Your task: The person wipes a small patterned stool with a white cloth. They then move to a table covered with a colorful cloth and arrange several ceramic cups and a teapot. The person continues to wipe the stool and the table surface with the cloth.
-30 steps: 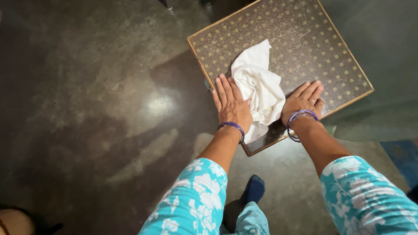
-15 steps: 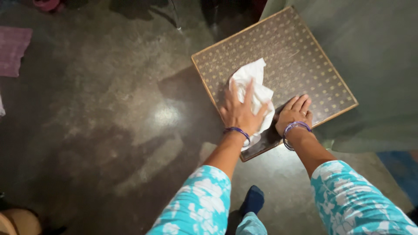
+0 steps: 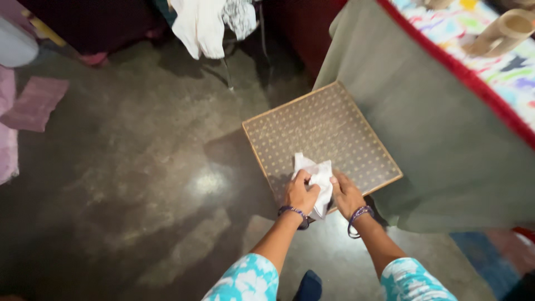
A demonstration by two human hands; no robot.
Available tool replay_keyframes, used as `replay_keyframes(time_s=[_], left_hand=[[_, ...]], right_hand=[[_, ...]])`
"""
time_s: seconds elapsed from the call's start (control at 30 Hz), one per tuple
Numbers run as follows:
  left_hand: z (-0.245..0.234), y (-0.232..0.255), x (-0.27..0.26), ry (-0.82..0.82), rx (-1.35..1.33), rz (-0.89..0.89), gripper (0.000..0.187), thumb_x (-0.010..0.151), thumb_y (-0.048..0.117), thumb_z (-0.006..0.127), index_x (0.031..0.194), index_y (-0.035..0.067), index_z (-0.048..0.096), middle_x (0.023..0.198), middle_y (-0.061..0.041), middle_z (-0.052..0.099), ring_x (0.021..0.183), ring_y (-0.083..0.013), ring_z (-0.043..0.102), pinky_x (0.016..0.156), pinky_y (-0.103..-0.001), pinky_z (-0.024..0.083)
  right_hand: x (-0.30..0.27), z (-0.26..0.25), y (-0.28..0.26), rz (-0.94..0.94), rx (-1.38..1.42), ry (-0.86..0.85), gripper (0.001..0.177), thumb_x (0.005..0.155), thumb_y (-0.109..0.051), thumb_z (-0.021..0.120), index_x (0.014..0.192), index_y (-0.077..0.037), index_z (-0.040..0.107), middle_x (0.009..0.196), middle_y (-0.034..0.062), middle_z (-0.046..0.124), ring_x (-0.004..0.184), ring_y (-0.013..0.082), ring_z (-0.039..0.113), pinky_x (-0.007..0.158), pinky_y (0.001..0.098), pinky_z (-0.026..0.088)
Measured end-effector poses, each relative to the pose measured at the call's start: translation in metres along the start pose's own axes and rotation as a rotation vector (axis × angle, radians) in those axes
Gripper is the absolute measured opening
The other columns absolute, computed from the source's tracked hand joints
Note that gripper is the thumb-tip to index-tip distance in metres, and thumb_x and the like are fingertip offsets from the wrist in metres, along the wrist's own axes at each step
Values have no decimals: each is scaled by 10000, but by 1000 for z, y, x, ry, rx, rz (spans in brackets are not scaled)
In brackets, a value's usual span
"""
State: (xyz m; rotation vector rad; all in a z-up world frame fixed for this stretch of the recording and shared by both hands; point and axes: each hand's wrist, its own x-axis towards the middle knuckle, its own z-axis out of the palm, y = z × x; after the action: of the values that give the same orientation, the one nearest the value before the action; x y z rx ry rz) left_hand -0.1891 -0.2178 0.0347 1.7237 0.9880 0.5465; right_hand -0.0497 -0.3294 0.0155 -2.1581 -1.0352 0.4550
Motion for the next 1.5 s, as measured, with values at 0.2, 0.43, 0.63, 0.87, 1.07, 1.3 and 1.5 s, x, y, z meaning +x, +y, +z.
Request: replay_keyframes(time_s=[0.2, 0.43, 0.63, 0.87, 1.07, 1.3, 1.5], left_hand=[[-6, 83, -37, -37, -208, 35, 250, 731, 181, 720, 950, 93, 637, 817, -97, 678, 767, -264, 666, 712, -369, 544], [-16, 140, -48, 16, -19, 501, 144, 826, 261, 740, 945, 179, 733, 1030, -44, 737, 1092, -260, 661, 995, -399, 512], [-11, 197, -68, -61, 16, 148, 883, 792, 492, 835, 1481, 147, 404, 1366, -211, 430, 1307, -406, 392, 1101, -490, 330], [1, 186, -35, -202, -294, 164, 729, 809, 287, 704, 1465, 111, 437, 1330, -205, 632, 1244, -328, 636, 1019, -393, 519], [-25, 208, -14, -136, -273, 137, 422, 928, 268, 638, 1317, 106, 649, 1191, -142, 741, 1121, -273, 710, 941, -379, 544], [-26, 257, -32, -344, -540, 345, 423, 950, 248, 613, 1320, 51, 667, 1293, -130, 733, 1200, -239, 684, 1007, -336, 519], [9, 273, -40, -202, -283, 370, 569, 907, 351, 675, 1409, 110, 559, 1399, -137, 643, 1324, -265, 588, 1098, -362, 451]], right_hand=[[-12, -80, -104, 612, 1065, -101, 591, 988, -541, 502, 1271, -42, 647, 1110, 103, 728, 969, 235, 694, 829, 369, 551], [-15, -145, -114, 513, 839, -74, 356, 899, -287, 676, 1125, -14, 708, 909, 98, 723, 749, 230, 690, 657, 380, 552], [-15, -175, -113, 445, 827, -82, 291, 934, -241, 693, 1080, 10, 708, 863, 71, 709, 724, 182, 674, 634, 330, 550], [-24, -209, -134, 416, 796, -165, 260, 947, -243, 640, 1112, -62, 729, 896, 50, 685, 765, 173, 666, 627, 367, 555], [-16, -231, -148, 496, 672, -30, 406, 941, -390, 604, 1252, -142, 685, 1208, 38, 700, 1058, 205, 655, 787, 460, 598], [-5, -250, -178, 687, 855, -75, 695, 907, -721, 339, 1396, -280, 563, 1301, 27, 627, 1112, 290, 606, 896, 566, 525], [24, -261, -129, 435, 940, -118, 481, 976, -384, 601, 1275, -11, 659, 1083, 106, 724, 942, 236, 703, 833, 401, 575]])
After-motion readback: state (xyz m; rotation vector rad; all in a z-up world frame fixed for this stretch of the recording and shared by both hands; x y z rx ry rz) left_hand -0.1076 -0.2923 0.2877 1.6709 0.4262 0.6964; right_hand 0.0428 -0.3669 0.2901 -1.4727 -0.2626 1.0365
